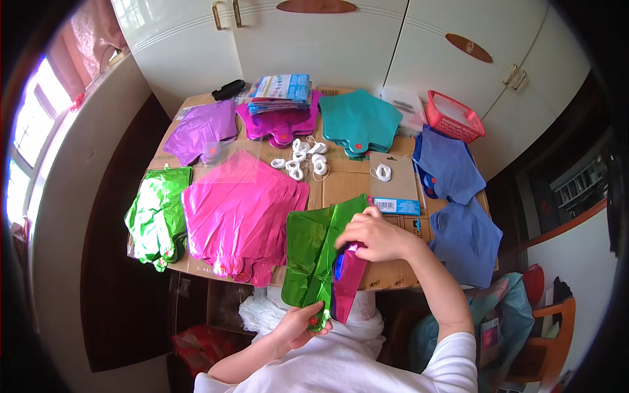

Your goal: Folding star-shaped foil balloons and placing them into retail plastic bags with cardboard headers.

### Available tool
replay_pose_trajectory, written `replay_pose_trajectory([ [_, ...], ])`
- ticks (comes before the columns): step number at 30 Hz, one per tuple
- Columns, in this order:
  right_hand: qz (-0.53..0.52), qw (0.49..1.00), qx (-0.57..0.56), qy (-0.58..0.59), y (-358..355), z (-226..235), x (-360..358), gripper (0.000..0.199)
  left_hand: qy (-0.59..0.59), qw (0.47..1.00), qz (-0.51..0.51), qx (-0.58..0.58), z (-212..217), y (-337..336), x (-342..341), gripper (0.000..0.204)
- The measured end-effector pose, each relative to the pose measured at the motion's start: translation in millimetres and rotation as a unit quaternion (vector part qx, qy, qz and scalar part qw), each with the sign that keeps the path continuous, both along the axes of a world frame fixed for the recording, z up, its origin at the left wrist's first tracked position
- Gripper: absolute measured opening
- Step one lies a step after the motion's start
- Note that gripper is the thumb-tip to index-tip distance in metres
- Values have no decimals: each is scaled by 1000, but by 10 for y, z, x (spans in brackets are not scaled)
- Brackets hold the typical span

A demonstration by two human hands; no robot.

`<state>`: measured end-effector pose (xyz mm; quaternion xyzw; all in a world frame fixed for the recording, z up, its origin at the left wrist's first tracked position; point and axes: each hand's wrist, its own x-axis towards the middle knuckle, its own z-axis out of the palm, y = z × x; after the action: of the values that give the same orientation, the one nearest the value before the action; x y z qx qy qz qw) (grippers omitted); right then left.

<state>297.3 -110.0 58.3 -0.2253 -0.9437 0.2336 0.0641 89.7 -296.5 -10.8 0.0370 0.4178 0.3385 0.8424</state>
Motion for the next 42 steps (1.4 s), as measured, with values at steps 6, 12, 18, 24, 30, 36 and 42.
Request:
replay_pose_trajectory([
  [6, -20, 996, 62, 57, -134, 179, 483, 18, 21, 999, 35, 6, 61, 0, 58, 19],
  [12, -81, 982, 169, -21, -370, -33, 885, 13, 17, 999, 35, 33, 71, 1, 82, 23],
  [18, -142, 961, 231, -55, -515, 144, 604, 15, 19, 999, 29, 33, 91, -36, 160, 25],
  [24, -196, 962, 189, -35, -797, -222, -305, 51, 19, 998, 45, 30, 88, -42, 248, 25],
  [30, -287, 939, 187, -25, -748, -571, -150, 62, 0, 997, 68, 28, 46, -71, 269, 26],
  [36, -302, 933, 195, -21, -658, -596, -56, 64, -5, 998, 68, 10, 119, -13, 275, 25],
  [42, -333, 925, 90, 161, -256, -508, -160, 62, 95, 974, 33, 204, -255, -139, 257, 22],
])
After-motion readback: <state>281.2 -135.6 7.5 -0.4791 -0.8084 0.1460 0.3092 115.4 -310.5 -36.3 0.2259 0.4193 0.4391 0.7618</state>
